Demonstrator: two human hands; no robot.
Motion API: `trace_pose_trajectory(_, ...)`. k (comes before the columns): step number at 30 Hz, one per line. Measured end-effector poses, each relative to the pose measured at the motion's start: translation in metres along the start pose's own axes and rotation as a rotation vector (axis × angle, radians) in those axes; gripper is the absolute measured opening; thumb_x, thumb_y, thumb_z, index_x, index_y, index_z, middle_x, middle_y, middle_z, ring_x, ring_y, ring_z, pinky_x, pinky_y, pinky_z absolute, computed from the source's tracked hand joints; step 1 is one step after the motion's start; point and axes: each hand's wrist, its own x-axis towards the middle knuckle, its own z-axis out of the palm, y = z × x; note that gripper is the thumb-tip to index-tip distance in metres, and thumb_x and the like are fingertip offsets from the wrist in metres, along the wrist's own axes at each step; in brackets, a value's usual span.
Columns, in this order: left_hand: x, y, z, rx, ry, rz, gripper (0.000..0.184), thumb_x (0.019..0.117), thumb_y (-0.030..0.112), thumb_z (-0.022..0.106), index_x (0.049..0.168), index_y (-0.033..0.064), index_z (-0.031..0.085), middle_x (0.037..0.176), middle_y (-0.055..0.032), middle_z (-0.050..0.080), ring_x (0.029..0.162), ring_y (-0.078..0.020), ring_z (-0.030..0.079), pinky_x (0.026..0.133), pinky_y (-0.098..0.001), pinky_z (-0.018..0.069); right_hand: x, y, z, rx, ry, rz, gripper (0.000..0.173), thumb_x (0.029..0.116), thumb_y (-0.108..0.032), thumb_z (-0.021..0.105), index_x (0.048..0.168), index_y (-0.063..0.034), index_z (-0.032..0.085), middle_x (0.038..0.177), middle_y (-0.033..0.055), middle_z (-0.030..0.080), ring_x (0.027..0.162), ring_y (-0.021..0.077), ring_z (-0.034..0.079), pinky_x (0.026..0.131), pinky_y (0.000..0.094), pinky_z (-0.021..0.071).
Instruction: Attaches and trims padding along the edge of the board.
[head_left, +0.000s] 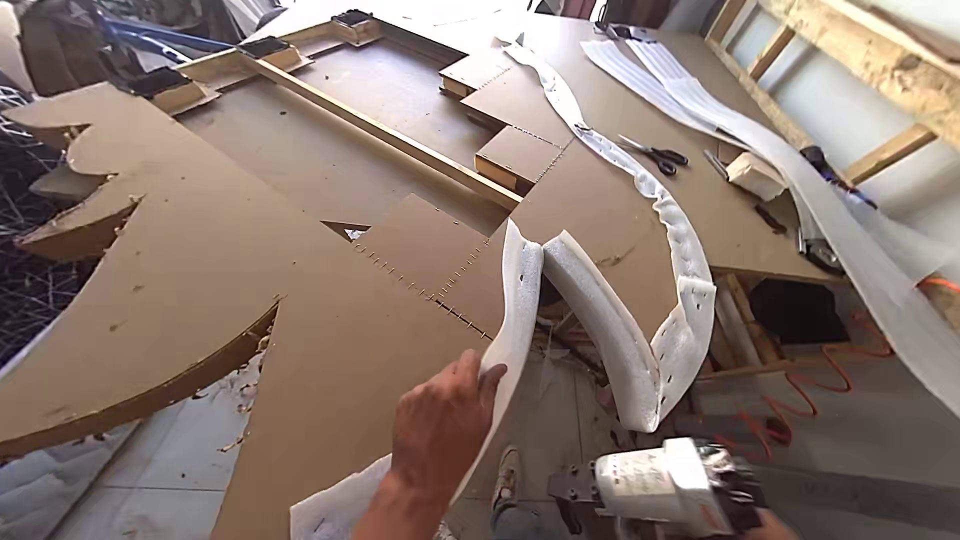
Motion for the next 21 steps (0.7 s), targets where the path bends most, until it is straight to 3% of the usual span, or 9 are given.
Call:
trace_pose_trajectory(2,0.003,-0.016,0.007,0.035,-0.045,-0.010,0.055,0.1028,0.055,0.043,0.082,0.0109,0.069,0.062,-0.0063,0.061,0.057,-0.0257,0.068,0.047,-0.0442,0.0529,0.015,-0.062,-0.019,-0.441,0.071,-0.195,0.037,0.0887,-0.028,0.082,0.116,-0.0072,0.067,0.099,-0.0017,0.073,0.092,0.0050,0.070,0.086,0.0335,0.0619)
trace_pose_trajectory(3,0.004,-0.020,0.010,0.048,-0.075,-0.019,0.055,0.1034,0.055,0.042,0.083,0.0109,0.068,0.063,-0.0071,0.062,0.059,-0.0266,0.069,0.049,-0.0447,0.0533,0.037,-0.091,-0.022,-0.645,0.081,-0.279,0.039,0.0893,-0.037,0.080,0.115,-0.0090,0.069,0.097,-0.0003,0.074,0.091,0.0077,0.072,0.082,0.0377,0.0632)
trace_pose_trajectory(4,0.006,-0.022,0.010,0.055,-0.104,-0.025,0.055,0.1039,0.055,0.041,0.084,0.0106,0.068,0.064,-0.0077,0.063,0.061,-0.0273,0.069,0.051,-0.0447,0.0536,0.064,-0.112,-0.022,-0.842,0.116,-0.328,0.037,0.0897,-0.049,0.075,0.108,-0.0167,0.070,0.088,-0.0051,0.072,0.082,0.0060,0.071,0.072,0.0372,0.0632)
trace_pose_trajectory(6,0.008,-0.022,0.008,0.051,-0.167,-0.033,0.055,0.1049,0.054,0.039,0.087,0.0102,0.068,0.069,-0.0082,0.066,0.066,-0.0279,0.071,0.054,-0.0450,0.0546,0.121,-0.141,-0.014,-1.123,0.150,-0.274,0.036,0.0886,-0.061,0.066,0.084,-0.0253,0.067,0.066,-0.0081,0.062,0.062,0.0081,0.064,0.055,0.0391,0.0546)
trace_pose_trajectory(7,0.009,-0.021,0.006,0.051,-0.202,-0.039,0.055,0.1054,0.054,0.038,0.089,0.0103,0.068,0.071,-0.0083,0.067,0.069,-0.0278,0.072,0.056,-0.0449,0.0551,0.148,-0.149,-0.010,-1.197,0.114,-0.189,0.040,0.0899,-0.062,0.065,0.077,-0.0240,0.065,0.063,-0.0051,0.060,0.061,0.0126,0.063,0.055,0.0429,0.0530)
trace_pose_trajectory(9,0.010,-0.020,0.000,0.040,-0.290,-0.066,0.056,0.1061,0.053,0.035,0.095,0.0102,0.068,0.078,-0.0090,0.069,0.077,-0.0282,0.073,0.062,-0.0461,0.0565,0.193,-0.151,-0.001,-1.257,0.052,-0.045,0.043,0.0910,-0.059,0.066,0.070,-0.0210,0.063,0.062,-0.0012,0.060,0.060,0.0175,0.063,0.055,0.0461,0.0515)
trace_pose_trajectory(13,0.017,-0.021,-0.012,-0.039,-0.465,-0.128,0.057,0.1072,0.054,0.032,0.105,0.0082,0.066,0.092,-0.0126,0.071,0.092,-0.0315,0.073,0.075,-0.0498,0.0565,0.231,-0.139,0.013,-1.224,-0.007,0.078,0.046,0.0910,-0.059,0.069,0.075,-0.0162,0.066,0.065,0.0036,0.062,0.062,0.0211,0.064,0.058,0.0478,0.0533)
trace_pose_trajectory(21,0.020,-0.022,-0.017,-0.073,-0.551,-0.177,0.054,0.1078,0.052,0.030,0.108,0.0104,0.065,0.095,-0.0110,0.071,0.095,-0.0296,0.072,0.077,-0.0476,0.0562,0.195,-0.136,0.022,-1.145,-0.014,0.072,0.042,0.0894,-0.056,0.072,0.074,-0.0166,0.067,0.063,0.0023,0.063,0.056,0.0182,0.063,0.056,0.0443,0.0537)
